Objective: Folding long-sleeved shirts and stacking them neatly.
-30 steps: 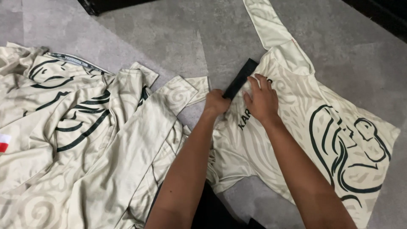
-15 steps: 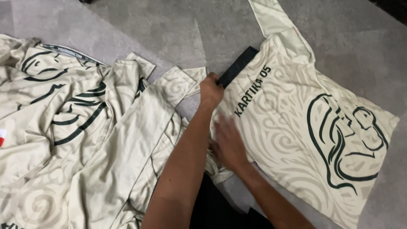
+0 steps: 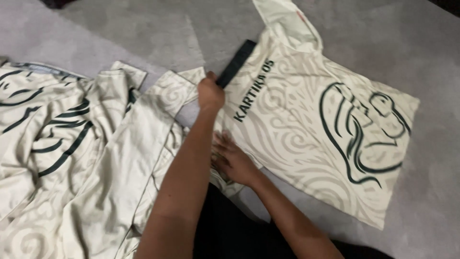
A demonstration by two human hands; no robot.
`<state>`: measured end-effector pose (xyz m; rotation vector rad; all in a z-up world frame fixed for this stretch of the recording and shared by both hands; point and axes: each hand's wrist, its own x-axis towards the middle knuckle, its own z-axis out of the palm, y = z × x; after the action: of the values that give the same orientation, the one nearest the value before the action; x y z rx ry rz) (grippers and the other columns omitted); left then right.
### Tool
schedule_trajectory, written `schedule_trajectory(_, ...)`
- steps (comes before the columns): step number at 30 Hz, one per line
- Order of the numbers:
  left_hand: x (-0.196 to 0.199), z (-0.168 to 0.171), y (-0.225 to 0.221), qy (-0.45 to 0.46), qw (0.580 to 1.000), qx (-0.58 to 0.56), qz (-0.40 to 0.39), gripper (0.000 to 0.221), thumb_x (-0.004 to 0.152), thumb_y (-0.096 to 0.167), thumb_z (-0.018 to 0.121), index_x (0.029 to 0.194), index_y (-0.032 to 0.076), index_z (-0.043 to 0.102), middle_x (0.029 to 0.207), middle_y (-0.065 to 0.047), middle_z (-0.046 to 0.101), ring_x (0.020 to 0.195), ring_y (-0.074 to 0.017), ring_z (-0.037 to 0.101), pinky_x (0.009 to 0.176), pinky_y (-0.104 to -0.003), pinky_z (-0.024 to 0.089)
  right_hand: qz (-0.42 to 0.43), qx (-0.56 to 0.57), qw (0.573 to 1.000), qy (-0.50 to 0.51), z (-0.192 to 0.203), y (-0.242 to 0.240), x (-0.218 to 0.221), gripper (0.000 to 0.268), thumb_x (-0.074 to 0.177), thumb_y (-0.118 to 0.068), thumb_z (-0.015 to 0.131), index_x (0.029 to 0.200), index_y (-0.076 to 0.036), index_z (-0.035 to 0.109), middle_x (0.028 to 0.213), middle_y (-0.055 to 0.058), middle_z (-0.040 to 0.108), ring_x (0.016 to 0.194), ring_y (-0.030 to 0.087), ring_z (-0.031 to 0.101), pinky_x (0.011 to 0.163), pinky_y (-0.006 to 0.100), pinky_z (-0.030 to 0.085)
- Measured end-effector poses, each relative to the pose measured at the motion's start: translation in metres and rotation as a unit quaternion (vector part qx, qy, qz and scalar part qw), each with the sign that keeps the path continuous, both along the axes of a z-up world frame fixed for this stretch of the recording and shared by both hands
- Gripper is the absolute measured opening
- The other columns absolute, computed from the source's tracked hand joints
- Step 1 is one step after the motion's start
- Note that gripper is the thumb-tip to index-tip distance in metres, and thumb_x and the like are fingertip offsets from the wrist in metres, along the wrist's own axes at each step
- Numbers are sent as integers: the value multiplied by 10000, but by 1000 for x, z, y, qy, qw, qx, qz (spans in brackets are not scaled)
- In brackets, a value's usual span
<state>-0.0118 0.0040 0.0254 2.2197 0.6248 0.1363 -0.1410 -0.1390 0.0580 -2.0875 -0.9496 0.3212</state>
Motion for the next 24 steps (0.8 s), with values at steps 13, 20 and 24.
schedule_trajectory(13, -41, 36, -57, 168, 911, 168, -336, 464, 732, 388, 525, 1026, 30, 540, 1009, -205, 544, 984, -389, 491, 722, -528, 438, -211, -203, 956, 5, 20, -292, -44, 133, 748, -239, 542, 794, -125, 592, 749, 65, 566, 775, 267, 560, 699, 374, 445)
schedule_trajectory(20, -112, 79, -114, 448, 714, 258, -472, 652, 675, 492, 592, 1148, 58, 477, 1197, -145, 462, 1090, -318, 448, 798, -502, 422, -275, -348, 876, 189, 28, -374, -83, 270, 696, -209, 623, 912, -50, 587, 922, 146, 560, 948, 304, 529, 809, 378, 431)
schedule_trajectory(24, -140, 70, -119, 516, 660, 325, -439, 690, 661, 520, 629, 1181, 112, 432, 1212, -86, 441, 1060, -288, 456, 728, -515, 428, -302, -374, 859, 176, -8, -398, -88, 342, 668, -243, 662, 957, -88, 565, 966, 145, 538, 985, 307, 510, 839, 389, 424)
